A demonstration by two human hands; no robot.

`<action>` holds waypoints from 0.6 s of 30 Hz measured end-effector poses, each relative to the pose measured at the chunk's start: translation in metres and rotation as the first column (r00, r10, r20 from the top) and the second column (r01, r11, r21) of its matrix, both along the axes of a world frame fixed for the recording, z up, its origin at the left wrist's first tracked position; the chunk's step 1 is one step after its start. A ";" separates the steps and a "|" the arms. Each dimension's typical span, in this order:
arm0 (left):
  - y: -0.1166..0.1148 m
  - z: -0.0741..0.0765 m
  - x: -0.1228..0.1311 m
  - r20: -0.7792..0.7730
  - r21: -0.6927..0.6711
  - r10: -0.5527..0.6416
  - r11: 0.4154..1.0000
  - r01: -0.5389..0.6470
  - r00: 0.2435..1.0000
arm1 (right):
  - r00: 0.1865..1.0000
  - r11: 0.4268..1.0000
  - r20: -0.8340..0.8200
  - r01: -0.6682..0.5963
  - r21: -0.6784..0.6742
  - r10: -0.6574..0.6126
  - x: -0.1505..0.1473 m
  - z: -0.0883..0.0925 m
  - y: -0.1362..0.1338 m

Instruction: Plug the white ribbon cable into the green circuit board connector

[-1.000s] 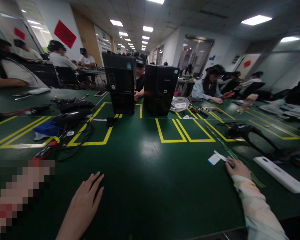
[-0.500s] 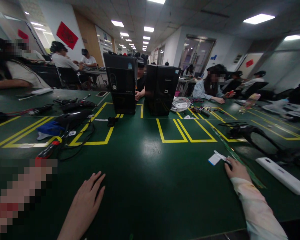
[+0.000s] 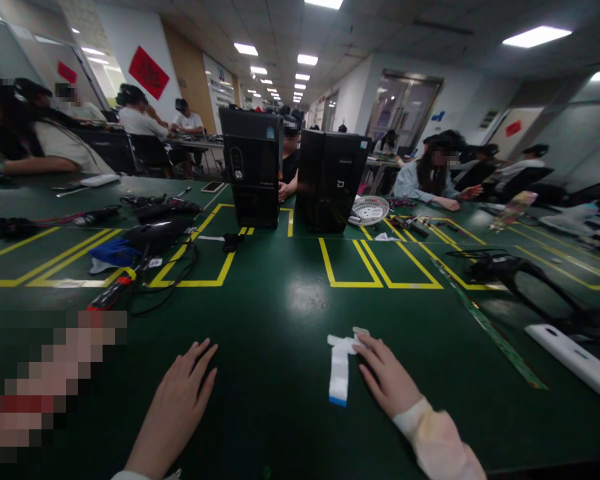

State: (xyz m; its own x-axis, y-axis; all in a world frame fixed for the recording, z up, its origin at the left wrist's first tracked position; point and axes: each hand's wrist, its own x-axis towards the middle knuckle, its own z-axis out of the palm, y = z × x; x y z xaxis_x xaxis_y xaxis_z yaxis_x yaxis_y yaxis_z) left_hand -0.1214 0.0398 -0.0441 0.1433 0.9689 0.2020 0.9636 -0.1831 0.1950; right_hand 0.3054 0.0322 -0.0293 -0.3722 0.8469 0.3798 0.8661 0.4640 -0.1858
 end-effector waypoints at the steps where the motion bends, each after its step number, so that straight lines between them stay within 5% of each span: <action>1: 0.000 0.001 0.001 0.004 0.006 -0.003 1.000 0.003 1.000 | 0.998 0.998 -0.004 -0.057 -0.023 0.057 -0.023 0.004 -0.006; 5: 0.001 0.003 0.004 0.019 0.054 -0.006 0.999 0.005 1.000 | 0.978 0.965 -0.050 -0.208 -0.160 0.203 -0.098 0.014 -0.023; 9: 0.000 0.005 0.007 0.033 0.073 -0.008 0.997 0.005 0.999 | 0.966 0.934 -0.102 -0.256 -0.249 0.238 -0.142 0.018 -0.029; 18: -0.001 0.007 0.010 0.027 0.041 0.004 0.999 -0.005 1.000 | 0.966 0.919 -0.099 -0.256 -0.299 0.237 -0.155 0.020 -0.031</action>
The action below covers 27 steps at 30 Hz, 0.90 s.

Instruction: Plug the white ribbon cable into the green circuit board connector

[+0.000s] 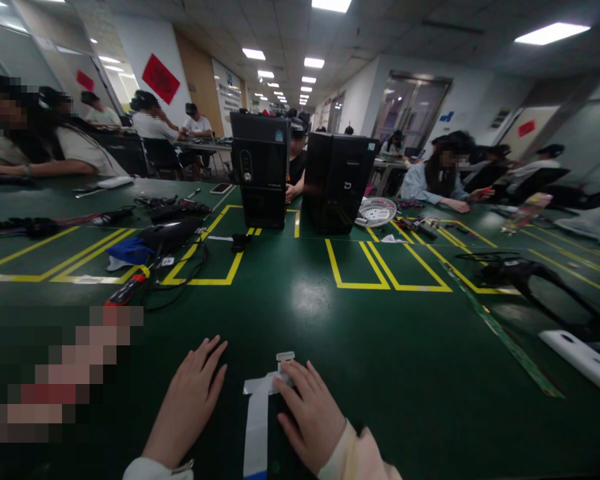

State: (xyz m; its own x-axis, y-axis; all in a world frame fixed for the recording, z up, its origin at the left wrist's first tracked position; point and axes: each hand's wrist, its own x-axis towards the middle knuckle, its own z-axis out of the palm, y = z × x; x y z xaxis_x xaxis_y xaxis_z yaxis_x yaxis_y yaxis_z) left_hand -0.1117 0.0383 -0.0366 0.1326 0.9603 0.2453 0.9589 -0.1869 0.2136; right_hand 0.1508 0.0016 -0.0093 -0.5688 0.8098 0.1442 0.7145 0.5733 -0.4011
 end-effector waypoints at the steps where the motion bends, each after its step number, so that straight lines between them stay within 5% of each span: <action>1: 0.000 0.001 0.000 -0.003 -0.009 0.007 1.000 -0.007 1.000 | 1.000 1.000 -0.012 -0.002 0.025 0.003 0.002 -0.002 0.001; 5: -0.001 0.004 0.001 -0.004 -0.039 0.017 0.999 -0.017 1.000 | 0.990 0.972 -0.041 0.142 0.187 -0.136 0.042 -0.018 0.017; 8: -0.002 0.005 0.002 -0.005 -0.041 0.011 0.999 -0.011 1.000 | 0.925 0.877 -0.028 0.370 0.307 -0.380 0.120 -0.033 0.034; 10: -0.002 0.004 0.002 -0.015 -0.037 0.009 0.999 -0.010 1.000 | 0.794 0.733 -0.025 0.572 0.369 -0.607 0.187 -0.039 0.038; 13: -0.001 0.002 0.001 -0.039 -0.030 0.010 0.999 -0.011 0.999 | 0.455 0.429 0.020 0.824 0.369 -0.890 0.277 -0.039 0.029; 15: 0.000 0.001 0.001 -0.050 -0.016 0.010 1.000 -0.011 0.999 | 0.242 0.254 0.078 0.912 0.323 -0.967 0.312 -0.031 0.016; 18: 0.000 0.002 0.001 -0.055 -0.002 -0.002 1.000 0.002 0.998 | 0.008 0.045 0.129 0.957 0.286 -0.992 0.327 -0.018 0.001; 21: -0.001 0.005 0.003 -0.052 0.008 0.004 1.000 -0.004 0.999 | -0.067 -0.026 0.162 0.970 0.243 -0.985 0.324 -0.011 -0.002; 27: -0.001 0.003 0.001 -0.044 -0.017 0.007 1.000 -0.008 0.999 | -0.073 -0.040 0.199 0.986 0.163 -0.977 0.341 -0.017 0.008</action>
State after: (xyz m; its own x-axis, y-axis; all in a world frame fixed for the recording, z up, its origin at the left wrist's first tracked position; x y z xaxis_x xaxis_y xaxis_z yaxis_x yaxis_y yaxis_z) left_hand -0.1110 0.0370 -0.0338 0.1357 0.9652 0.2233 0.9687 -0.1765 0.1743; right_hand 0.4913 0.0095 -0.0267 0.8179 0.5531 0.1584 0.5737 -0.8048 -0.1519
